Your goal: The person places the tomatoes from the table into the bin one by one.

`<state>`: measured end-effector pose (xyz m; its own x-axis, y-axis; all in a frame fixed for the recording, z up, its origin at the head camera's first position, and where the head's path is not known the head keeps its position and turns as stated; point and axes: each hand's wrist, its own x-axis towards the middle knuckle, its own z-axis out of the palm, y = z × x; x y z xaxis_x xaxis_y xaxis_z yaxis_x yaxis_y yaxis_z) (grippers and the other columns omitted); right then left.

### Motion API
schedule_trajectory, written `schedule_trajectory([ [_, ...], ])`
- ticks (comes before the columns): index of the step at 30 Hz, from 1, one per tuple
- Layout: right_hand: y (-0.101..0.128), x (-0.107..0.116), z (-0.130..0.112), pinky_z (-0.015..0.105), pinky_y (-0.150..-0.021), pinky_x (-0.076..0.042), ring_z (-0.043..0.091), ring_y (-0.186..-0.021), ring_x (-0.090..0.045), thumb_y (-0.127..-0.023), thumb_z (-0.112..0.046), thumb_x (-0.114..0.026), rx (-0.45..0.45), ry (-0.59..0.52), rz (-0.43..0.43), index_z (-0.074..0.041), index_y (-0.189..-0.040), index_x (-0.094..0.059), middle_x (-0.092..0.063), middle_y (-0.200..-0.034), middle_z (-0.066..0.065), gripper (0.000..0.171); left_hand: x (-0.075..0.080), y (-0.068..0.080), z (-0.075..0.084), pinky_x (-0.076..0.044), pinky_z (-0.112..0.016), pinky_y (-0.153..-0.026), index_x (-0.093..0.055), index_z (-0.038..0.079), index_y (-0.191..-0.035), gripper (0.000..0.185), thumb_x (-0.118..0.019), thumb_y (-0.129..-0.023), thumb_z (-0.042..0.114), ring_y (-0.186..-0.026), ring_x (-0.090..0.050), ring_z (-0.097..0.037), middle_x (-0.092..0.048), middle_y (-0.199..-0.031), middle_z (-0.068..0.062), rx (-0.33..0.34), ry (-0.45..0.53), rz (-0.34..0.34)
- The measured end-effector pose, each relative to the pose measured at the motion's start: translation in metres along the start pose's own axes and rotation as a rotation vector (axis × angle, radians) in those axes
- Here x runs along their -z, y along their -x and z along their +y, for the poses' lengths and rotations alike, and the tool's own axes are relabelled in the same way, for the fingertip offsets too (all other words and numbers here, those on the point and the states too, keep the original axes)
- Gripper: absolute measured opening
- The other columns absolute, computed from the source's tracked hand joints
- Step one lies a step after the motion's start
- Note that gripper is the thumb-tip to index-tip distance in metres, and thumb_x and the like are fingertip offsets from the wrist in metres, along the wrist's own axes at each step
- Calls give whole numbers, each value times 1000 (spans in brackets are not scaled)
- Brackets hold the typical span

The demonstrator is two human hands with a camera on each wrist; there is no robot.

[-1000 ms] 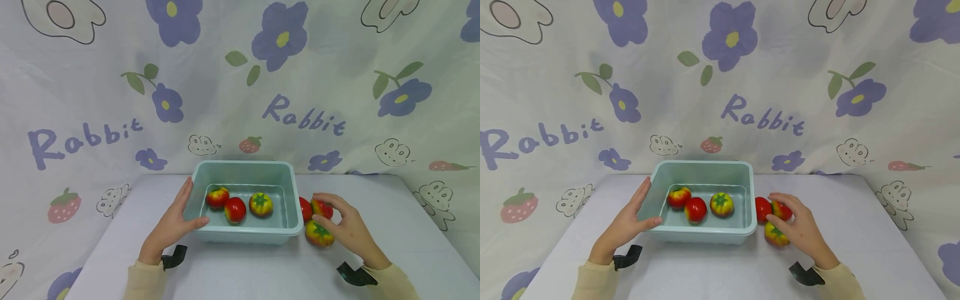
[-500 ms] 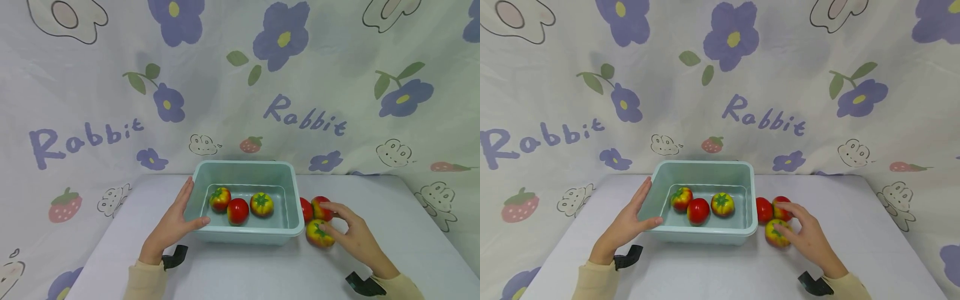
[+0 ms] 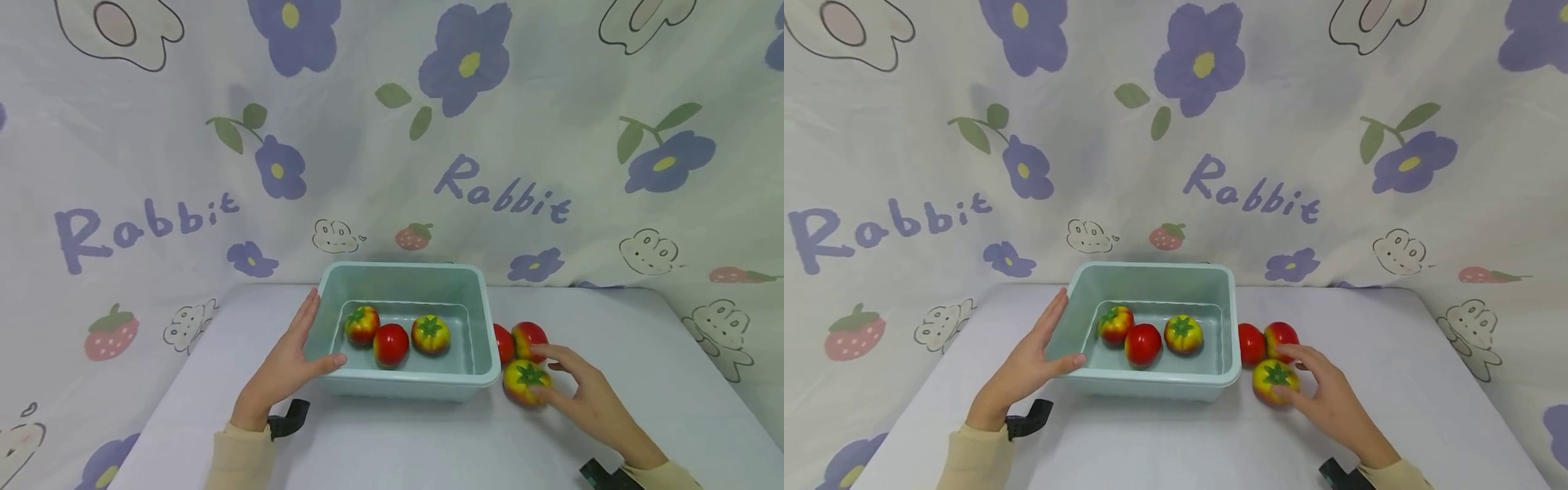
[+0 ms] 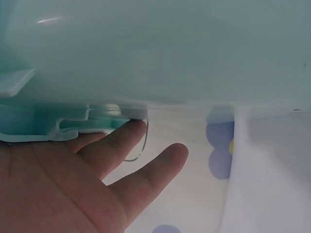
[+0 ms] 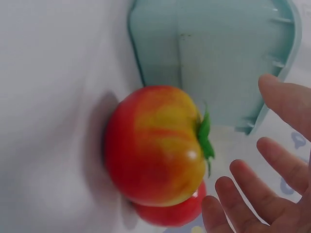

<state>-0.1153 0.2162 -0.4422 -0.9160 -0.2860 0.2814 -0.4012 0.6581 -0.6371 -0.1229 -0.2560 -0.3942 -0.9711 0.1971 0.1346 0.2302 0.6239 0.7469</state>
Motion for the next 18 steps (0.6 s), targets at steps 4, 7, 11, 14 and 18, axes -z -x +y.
schedule_trajectory([
  [4, 3, 0, 3, 34, -88, -57, 19, -114, -58, -81, -22, -86, -8, -3, -15, -16, -134, -61, -63, -127, -3, 59, 0, 0, 1, -21, -72, -111, -9, 12, -163, 110, -79, -83, 42, -153, -9, -38, -3, -169, -4, 5, 1, 1],
  [7, 5, 1, 5, 32, -88, -57, 16, -114, -57, -80, -25, -87, -15, 9, -22, -17, -134, -61, -63, -128, -3, 60, -1, 0, 2, -22, -72, -110, -9, 12, -163, 110, -78, -84, 44, -153, -9, -38, -3, -169, -5, 5, -6, 4],
  [11, 5, 3, 7, 32, -88, -57, 9, -115, -55, -78, -28, -88, -11, 28, -24, -18, -134, -60, -62, -130, -4, 64, -1, -1, 2, -22, -72, -110, -9, 12, -163, 110, -78, -84, 44, -153, -10, -39, -4, -169, -5, 1, -13, 10],
  [14, 5, 3, 8, 33, -87, -57, 10, -115, -55, -76, -31, -89, -15, 35, -44, -19, -135, -60, -62, -131, -4, 67, -1, -1, 2, -22, -72, -110, -9, 12, -163, 110, -78, -84, 44, -153, -9, -38, -3, -169, -4, -2, -13, 9],
  [18, 6, 1, 10, 35, -88, -57, 18, -117, -56, -75, -32, -90, -37, 34, -94, -20, -134, -60, -61, -133, -3, 67, 0, 0, 1, -21, -72, -110, -9, 12, -163, 110, -79, -83, 42, -153, -9, -38, -2, -169, -2, -4, -9, 5],
])
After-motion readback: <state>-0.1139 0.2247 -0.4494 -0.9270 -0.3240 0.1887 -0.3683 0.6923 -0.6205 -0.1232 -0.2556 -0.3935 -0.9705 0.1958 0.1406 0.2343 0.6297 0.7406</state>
